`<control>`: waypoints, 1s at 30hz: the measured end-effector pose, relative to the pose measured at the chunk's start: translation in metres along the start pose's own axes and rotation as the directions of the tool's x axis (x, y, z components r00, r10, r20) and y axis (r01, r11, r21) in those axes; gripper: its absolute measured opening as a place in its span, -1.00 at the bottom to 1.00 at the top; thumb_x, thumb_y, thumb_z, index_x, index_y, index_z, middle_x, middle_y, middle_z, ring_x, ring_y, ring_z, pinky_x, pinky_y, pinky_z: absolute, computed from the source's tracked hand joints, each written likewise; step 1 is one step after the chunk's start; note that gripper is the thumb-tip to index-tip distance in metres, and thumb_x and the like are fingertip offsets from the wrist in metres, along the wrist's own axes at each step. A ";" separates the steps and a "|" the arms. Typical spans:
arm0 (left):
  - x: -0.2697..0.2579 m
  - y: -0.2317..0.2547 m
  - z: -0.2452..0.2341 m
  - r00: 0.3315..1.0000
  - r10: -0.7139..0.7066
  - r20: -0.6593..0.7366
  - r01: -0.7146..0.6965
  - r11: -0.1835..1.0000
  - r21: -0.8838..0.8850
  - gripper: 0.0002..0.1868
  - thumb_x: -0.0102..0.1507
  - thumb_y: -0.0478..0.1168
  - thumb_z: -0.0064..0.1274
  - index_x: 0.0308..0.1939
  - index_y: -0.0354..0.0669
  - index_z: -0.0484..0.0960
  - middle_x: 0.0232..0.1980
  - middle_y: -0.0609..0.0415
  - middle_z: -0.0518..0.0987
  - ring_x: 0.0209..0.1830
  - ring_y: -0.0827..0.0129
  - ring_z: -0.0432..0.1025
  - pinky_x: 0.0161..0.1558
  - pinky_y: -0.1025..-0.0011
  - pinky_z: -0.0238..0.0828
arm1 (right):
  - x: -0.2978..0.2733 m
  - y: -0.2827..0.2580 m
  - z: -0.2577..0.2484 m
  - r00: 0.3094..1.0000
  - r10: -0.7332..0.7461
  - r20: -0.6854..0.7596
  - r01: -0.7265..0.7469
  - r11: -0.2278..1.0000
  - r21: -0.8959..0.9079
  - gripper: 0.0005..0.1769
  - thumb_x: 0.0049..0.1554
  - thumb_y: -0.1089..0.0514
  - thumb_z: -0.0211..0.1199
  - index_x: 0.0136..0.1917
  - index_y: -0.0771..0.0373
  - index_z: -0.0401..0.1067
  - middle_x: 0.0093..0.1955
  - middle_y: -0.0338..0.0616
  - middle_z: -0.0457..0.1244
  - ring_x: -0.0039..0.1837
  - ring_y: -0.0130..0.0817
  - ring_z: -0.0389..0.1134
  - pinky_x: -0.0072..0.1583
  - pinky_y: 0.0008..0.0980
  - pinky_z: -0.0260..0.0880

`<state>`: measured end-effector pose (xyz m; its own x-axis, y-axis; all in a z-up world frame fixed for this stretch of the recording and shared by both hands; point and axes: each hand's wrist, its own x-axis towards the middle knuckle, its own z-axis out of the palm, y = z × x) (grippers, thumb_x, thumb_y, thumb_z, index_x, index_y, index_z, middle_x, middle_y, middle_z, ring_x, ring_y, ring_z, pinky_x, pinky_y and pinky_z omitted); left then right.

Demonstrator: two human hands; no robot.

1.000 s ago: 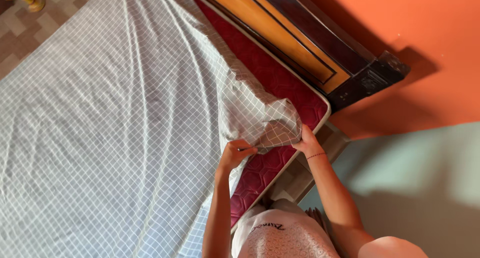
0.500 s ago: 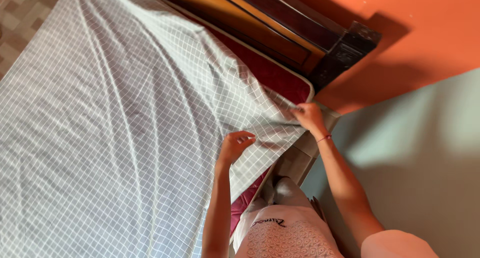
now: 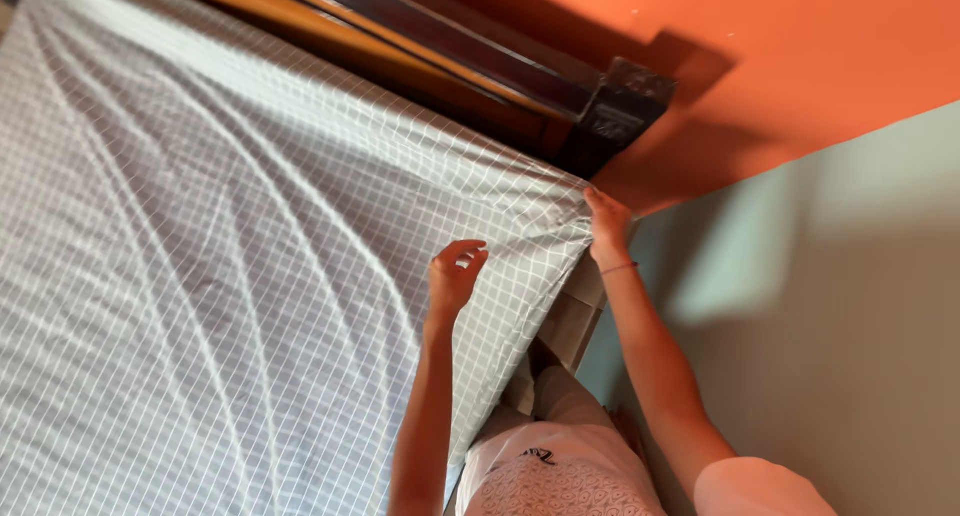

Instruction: The person spreads a gray checkered fitted sheet over a mattress and tucks the elasticized corners under the mattress edges. They move around the bed to secure each corner and smooth the sheet surface.

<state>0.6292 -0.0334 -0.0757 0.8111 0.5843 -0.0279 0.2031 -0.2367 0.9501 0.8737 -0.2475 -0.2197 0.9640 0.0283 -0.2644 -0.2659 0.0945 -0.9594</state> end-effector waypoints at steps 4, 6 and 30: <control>0.040 0.004 0.046 0.997 0.072 -0.020 -0.071 0.997 0.027 -0.83 0.24 -0.26 0.23 -0.09 -0.14 0.74 -0.10 0.04 0.72 -0.18 0.32 0.62 -0.35 0.42 0.50 | 0.026 0.022 -0.017 0.987 -0.158 0.024 0.158 0.940 -0.301 -0.70 0.15 0.06 0.46 0.00 0.35 0.63 -0.22 -0.35 0.36 -0.16 -0.60 0.26 -0.07 -0.48 0.31; 0.059 -0.001 0.068 0.995 0.097 -0.002 -0.097 0.992 0.083 -0.82 0.24 -0.29 0.21 -0.08 -0.16 0.73 -0.06 0.01 0.69 -0.13 0.20 0.59 -0.25 0.32 0.49 | 0.031 0.030 -0.025 0.983 -0.165 0.077 0.181 0.864 -0.470 -0.71 0.18 0.05 0.43 -0.09 0.37 0.60 -0.36 -0.25 0.26 -0.26 -0.55 0.18 -0.17 -0.41 0.23; 0.228 -0.139 0.200 0.878 0.079 0.472 -0.442 0.514 0.735 -0.57 0.37 0.08 0.03 0.08 -0.19 0.61 0.39 -0.19 0.37 0.46 0.02 0.19 0.49 -0.08 -0.01 | 0.043 0.038 -0.023 0.998 0.009 0.060 0.034 0.736 -0.676 -0.70 0.26 -0.02 0.29 -0.12 0.26 0.59 -0.51 -0.10 0.19 -0.45 -0.44 0.13 -0.31 -0.30 0.14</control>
<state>0.8959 -0.0224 -0.2763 0.9872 0.1275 -0.0962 0.1493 -0.9506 0.2721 0.9055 -0.2651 -0.2699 0.9598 0.0885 -0.2664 -0.1614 -0.6025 -0.7816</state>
